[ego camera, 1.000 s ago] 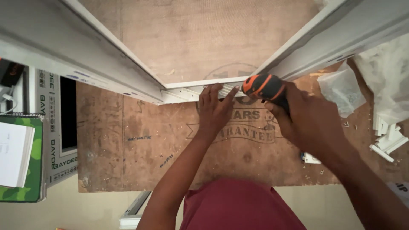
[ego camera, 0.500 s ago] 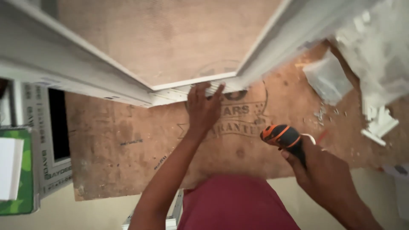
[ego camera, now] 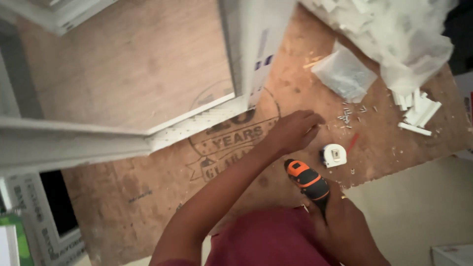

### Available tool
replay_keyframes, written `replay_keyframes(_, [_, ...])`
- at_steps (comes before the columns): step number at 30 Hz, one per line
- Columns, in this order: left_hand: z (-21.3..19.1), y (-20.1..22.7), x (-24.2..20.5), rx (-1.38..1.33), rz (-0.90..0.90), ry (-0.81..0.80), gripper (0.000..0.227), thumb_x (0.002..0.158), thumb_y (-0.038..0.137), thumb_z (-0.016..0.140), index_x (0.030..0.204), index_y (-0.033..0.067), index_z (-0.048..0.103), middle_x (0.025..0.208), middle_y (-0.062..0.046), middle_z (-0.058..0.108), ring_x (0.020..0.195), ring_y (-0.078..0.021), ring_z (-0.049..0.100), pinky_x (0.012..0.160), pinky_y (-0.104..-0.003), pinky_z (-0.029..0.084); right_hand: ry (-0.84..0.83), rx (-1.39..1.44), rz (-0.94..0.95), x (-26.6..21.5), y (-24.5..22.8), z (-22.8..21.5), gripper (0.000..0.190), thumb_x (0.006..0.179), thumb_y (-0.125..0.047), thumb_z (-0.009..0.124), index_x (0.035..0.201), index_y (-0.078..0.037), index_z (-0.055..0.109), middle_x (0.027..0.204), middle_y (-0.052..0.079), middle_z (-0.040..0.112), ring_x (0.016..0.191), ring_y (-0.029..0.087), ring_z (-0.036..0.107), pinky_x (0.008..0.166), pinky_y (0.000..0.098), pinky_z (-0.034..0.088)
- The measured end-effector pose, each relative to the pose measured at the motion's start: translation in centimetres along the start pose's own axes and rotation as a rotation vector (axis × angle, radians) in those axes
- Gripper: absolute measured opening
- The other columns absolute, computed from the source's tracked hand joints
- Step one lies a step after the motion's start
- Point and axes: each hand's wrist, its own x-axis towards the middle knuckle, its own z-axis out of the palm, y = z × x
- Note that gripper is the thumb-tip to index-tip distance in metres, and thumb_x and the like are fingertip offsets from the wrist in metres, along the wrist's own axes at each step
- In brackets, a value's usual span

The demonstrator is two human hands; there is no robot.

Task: The person is assembling a white window frame, using a drill to secure screws and a measuring tape to ensure accuracy.

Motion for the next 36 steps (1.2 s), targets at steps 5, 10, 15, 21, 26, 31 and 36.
replay_keyframes(5, [4.6,-1.5,4.9,0.098,-0.026,-0.081,0.02,0.088,0.019,0.062,0.107,0.0138,0.069,0.108,-0.008,0.069,0.102,-0.0313,0.068,0.084,-0.045,0.055,-0.034,0.02,0.118,0.3,0.1,0.1,0.063,0.087,-0.039,0.072,0.133,-0.006,0.045,0.082,0.03,0.069,0.078,0.052,0.067,0.067,0.0605,0.053])
replay_keyframes(10, [7.8,-2.7,7.6,0.265,-0.025,-0.144,0.012,0.091,0.017,0.062,0.094,0.0126,0.072,0.1,-0.012,0.069,0.097,-0.0337,0.069,0.082,-0.048,0.057,-0.082,0.008,0.177,0.7,-0.7,-0.4,0.059,0.088,-0.042,0.071,0.131,-0.009,0.047,0.08,0.027,0.071,0.079,0.049,0.069,0.071,0.0585,0.054])
replay_keyframes(15, [9.4,-2.8,7.5,0.32,0.002,-0.119,0.013,0.087,0.011,0.06,0.095,0.0088,0.069,0.099,-0.014,0.069,0.094,-0.0343,0.07,0.078,-0.048,0.057,-0.058,0.016,0.097,0.8,-0.9,-0.3,0.063,0.083,-0.038,0.072,0.133,-0.008,0.047,0.079,0.026,0.071,0.077,0.048,0.069,0.068,0.0581,0.054])
replay_keyframes(21, [7.3,-2.3,5.5,0.388,0.094,-0.044,0.011,0.085,0.007,0.059,0.094,0.0008,0.062,0.096,-0.018,0.065,0.089,-0.0361,0.068,0.069,-0.047,0.056,-0.098,-0.069,0.12,1.5,0.2,-0.6,0.066,0.082,-0.043,0.075,0.132,-0.01,0.047,0.084,0.025,0.072,0.081,0.048,0.07,0.071,0.0574,0.055])
replay_keyframes(26, [5.8,-2.5,4.1,0.261,0.078,0.052,0.012,0.09,0.006,0.056,0.1,0.0012,0.059,0.093,-0.017,0.062,0.087,-0.0374,0.067,0.071,-0.049,0.055,-0.149,-0.1,0.129,1.9,0.9,-1.1,0.056,0.087,-0.044,0.072,0.126,-0.013,0.047,0.084,0.022,0.074,0.084,0.047,0.071,0.073,0.0568,0.055])
replay_keyframes(31, [2.7,-1.4,1.6,0.187,-0.062,0.053,0.014,0.086,0.004,0.056,0.1,0.0049,0.06,0.102,-0.017,0.061,0.096,-0.0385,0.065,0.078,-0.049,0.053,-0.126,-0.038,0.17,2.3,-0.7,-2.2,0.061,0.087,-0.041,0.072,0.133,-0.016,0.04,0.083,0.022,0.075,0.084,0.046,0.073,0.072,0.0557,0.056])
replay_keyframes(36, [-1.0,-0.2,-5.1,0.043,-0.18,0.219,0.021,0.089,0.002,0.059,0.108,0.0073,0.065,0.108,-0.016,0.061,0.101,-0.0381,0.064,0.082,-0.048,0.052,-0.125,-0.002,0.082,3.0,1.1,-2.0,0.061,0.087,-0.039,0.072,0.132,-0.013,0.039,0.088,0.022,0.076,0.088,0.046,0.074,0.073,0.0535,0.057])
